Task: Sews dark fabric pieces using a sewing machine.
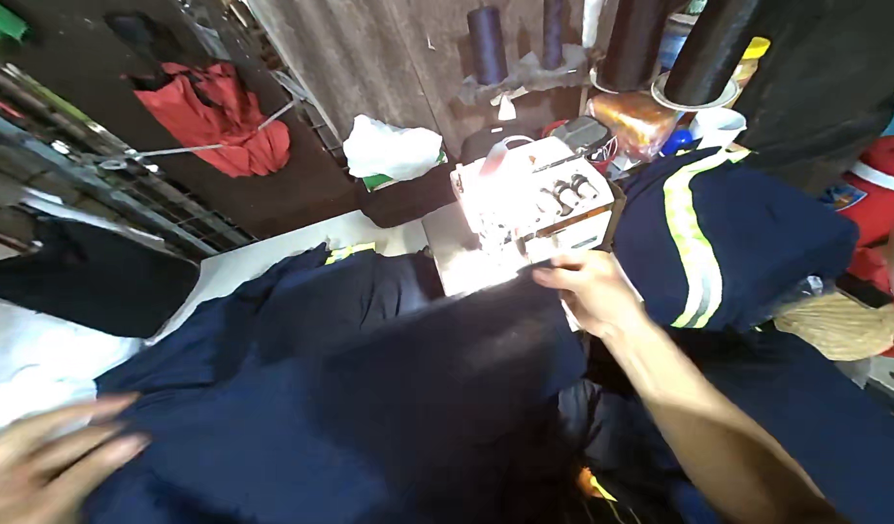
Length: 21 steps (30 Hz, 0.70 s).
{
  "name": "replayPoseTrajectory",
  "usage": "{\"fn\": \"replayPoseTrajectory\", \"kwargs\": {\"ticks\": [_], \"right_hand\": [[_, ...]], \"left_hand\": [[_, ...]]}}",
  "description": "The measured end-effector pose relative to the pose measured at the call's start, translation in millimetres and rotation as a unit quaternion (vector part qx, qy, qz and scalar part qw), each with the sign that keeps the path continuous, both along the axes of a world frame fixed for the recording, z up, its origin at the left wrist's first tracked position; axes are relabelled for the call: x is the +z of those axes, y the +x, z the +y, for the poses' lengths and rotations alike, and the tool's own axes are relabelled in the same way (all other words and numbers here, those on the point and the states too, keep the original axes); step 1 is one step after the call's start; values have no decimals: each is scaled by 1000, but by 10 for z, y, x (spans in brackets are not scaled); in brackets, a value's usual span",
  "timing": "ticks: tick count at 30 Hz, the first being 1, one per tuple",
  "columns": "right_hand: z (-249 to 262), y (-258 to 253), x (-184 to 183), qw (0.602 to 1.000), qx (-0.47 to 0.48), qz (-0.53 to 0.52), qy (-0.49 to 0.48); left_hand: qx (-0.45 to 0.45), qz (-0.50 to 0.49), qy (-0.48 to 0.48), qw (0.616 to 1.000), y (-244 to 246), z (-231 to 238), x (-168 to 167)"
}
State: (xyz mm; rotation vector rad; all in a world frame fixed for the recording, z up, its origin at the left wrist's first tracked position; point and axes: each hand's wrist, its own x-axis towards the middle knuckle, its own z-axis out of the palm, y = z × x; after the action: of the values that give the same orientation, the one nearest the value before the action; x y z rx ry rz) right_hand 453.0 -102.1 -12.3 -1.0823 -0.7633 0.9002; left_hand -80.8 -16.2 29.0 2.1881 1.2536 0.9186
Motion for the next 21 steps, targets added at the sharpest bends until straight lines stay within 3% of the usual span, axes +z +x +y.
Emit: {"fn": "replayPoseTrajectory", "kwargs": {"ticks": [2, 4, 6, 9, 13, 15, 18, 20, 21], "right_hand": [[434, -113, -271, 988, -66, -117, -73], [689, -215, -402, 969, -92, -196, -119], [760, -271, -457, 936, -111, -300, -150], [721, -232, -486, 892, -125, -399, -173], [547, -41, -595, 857, -249, -446, -75], [408, -19, -643, 863, -247, -434, -79], [265, -103, -731, 924, -153, -330, -118], [189, -174, -744, 962, -15, -183, -201], [143, -191, -784, 958, 67, -129, -245]], "left_hand": [[137, 180, 17, 974, 750, 311, -15], [166, 211, 112, 957, 1626, 341, -186], [70, 159, 188, 967, 2533, 122, -470], [-87, 149, 166, 971, 3510, -120, -981], [-52, 202, 182, 961, 3713, -146, -1060], [-43, 219, 173, 959, 3710, -174, -997], [-41, 243, 151, 957, 3755, -174, -923], [-43, 258, 145, 954, 3778, -119, -920], [-45, 261, 151, 953, 3786, -86, -926]]}}
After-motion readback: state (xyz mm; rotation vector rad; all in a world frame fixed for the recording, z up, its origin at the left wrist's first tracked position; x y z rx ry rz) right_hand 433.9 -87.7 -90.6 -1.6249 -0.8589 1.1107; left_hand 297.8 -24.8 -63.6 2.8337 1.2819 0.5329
